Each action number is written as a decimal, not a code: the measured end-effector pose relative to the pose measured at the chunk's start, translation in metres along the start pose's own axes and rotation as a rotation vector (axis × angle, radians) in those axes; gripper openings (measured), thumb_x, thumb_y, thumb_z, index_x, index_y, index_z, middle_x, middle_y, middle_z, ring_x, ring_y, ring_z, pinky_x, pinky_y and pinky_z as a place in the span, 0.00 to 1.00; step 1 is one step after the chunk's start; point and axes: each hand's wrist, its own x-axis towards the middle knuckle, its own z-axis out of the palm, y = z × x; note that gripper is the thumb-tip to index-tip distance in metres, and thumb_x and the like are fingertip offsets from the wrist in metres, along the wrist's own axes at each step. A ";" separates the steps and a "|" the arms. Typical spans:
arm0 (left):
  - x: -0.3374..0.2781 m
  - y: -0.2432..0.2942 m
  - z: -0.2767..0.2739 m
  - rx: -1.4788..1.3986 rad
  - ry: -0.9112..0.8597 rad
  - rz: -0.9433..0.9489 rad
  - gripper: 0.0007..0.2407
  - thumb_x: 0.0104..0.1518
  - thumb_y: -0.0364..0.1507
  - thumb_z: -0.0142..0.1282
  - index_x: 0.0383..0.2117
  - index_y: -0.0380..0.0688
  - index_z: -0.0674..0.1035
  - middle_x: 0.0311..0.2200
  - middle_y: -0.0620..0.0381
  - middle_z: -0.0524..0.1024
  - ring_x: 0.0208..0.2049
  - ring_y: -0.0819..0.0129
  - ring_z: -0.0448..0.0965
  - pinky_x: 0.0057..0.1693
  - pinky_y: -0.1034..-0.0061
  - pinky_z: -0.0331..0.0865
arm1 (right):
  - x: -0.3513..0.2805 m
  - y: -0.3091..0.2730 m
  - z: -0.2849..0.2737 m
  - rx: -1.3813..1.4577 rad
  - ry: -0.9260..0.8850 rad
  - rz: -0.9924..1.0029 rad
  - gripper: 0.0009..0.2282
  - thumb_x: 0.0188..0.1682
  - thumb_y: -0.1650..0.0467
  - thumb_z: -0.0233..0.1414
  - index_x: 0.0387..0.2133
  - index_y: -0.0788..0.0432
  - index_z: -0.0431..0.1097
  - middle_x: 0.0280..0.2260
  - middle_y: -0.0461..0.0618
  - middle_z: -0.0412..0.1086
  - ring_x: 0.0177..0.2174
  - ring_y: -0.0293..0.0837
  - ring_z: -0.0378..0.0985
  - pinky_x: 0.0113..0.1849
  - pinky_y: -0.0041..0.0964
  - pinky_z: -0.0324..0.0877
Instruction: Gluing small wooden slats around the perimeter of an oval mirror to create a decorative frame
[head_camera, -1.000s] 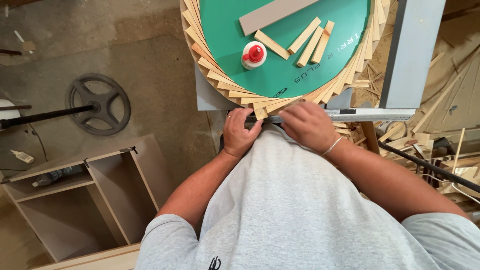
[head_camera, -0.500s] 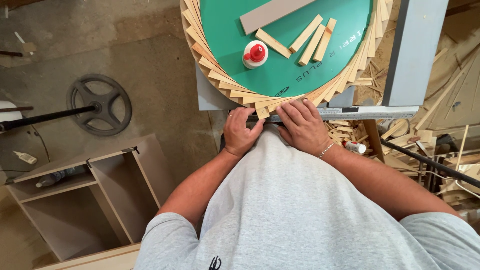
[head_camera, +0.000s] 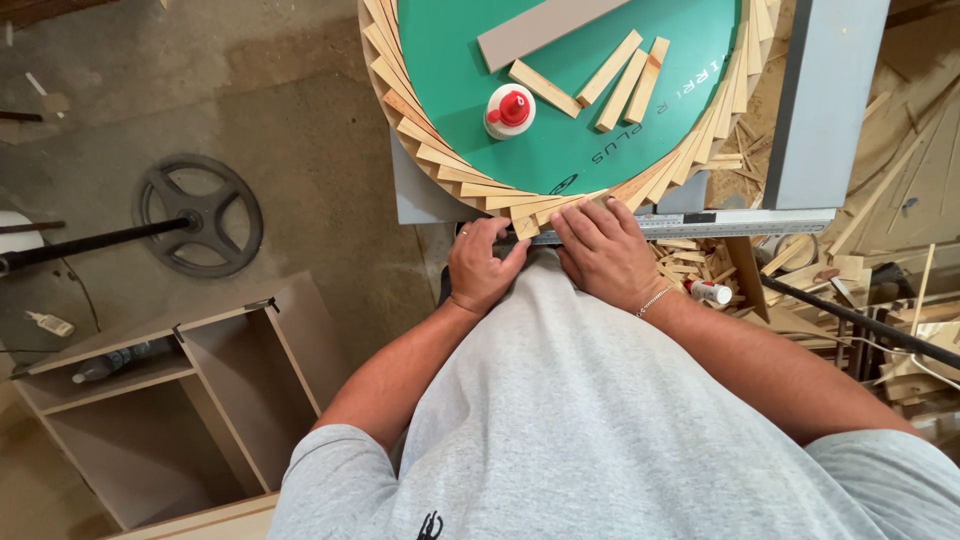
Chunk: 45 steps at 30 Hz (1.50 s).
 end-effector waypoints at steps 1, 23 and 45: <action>0.000 -0.001 0.000 -0.001 -0.001 0.002 0.14 0.47 0.36 0.72 0.37 0.48 0.81 0.25 0.61 0.76 0.26 0.61 0.79 0.37 0.69 0.75 | 0.001 0.000 0.000 -0.001 0.001 0.002 0.19 0.42 0.64 0.60 0.48 0.55 0.76 0.48 0.49 0.73 0.51 0.50 0.75 0.57 0.52 0.66; -0.007 0.000 0.004 -0.265 -0.128 -0.593 0.13 0.51 0.35 0.71 0.19 0.48 0.75 0.13 0.56 0.75 0.18 0.64 0.76 0.28 0.72 0.70 | 0.002 -0.005 -0.001 0.034 0.002 0.010 0.19 0.43 0.67 0.57 0.47 0.59 0.75 0.45 0.52 0.72 0.48 0.53 0.75 0.50 0.48 0.70; -0.024 -0.044 0.036 -0.799 -0.368 -1.077 0.12 0.61 0.33 0.59 0.40 0.34 0.81 0.30 0.42 0.82 0.28 0.64 0.86 0.33 0.79 0.79 | -0.004 -0.008 0.009 0.004 0.025 0.048 0.19 0.42 0.65 0.56 0.47 0.58 0.74 0.46 0.51 0.72 0.50 0.51 0.74 0.53 0.49 0.68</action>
